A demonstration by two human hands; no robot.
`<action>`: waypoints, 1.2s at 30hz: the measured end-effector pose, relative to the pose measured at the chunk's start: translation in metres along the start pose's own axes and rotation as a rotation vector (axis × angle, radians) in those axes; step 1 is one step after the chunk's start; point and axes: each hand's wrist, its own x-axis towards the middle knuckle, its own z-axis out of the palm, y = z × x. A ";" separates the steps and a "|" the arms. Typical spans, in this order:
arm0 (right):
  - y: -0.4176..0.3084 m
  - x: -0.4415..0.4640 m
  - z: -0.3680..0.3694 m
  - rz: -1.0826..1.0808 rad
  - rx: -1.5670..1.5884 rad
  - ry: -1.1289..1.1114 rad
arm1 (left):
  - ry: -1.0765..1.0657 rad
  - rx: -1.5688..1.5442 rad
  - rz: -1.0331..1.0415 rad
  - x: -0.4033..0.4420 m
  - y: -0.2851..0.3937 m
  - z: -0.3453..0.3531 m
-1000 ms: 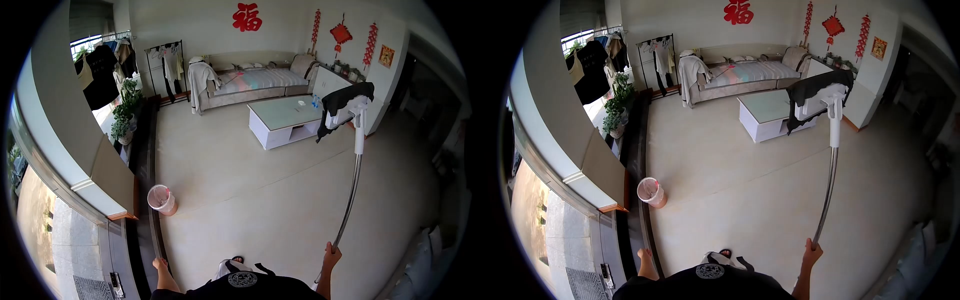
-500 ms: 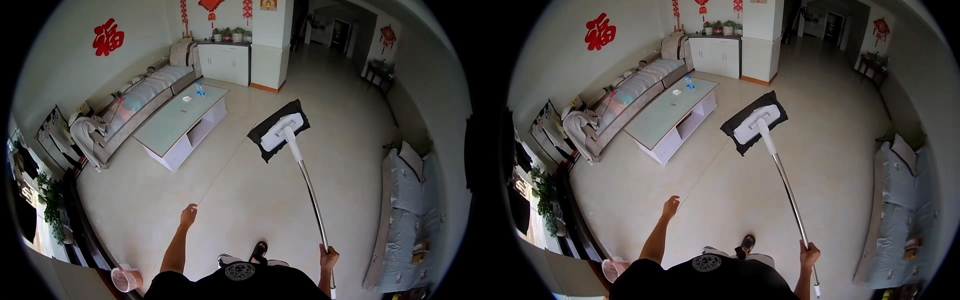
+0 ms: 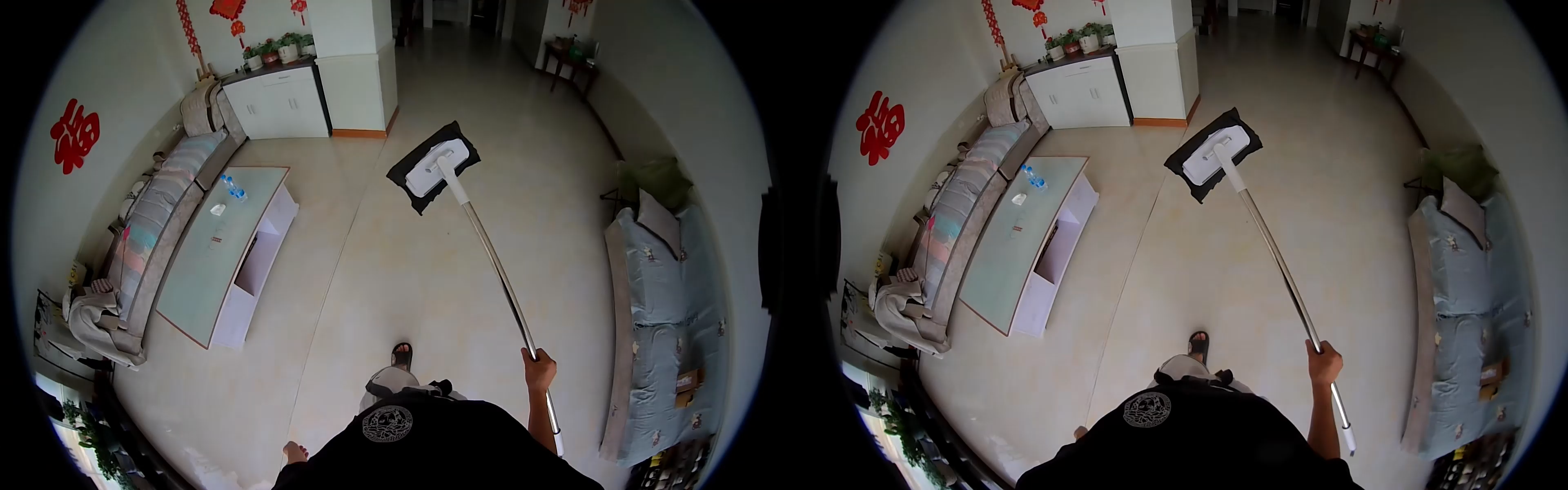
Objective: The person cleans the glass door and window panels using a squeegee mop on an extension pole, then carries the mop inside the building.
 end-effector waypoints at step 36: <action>-0.094 1.020 0.258 0.293 -0.228 -0.020 | -0.402 0.440 0.439 -0.691 0.503 1.127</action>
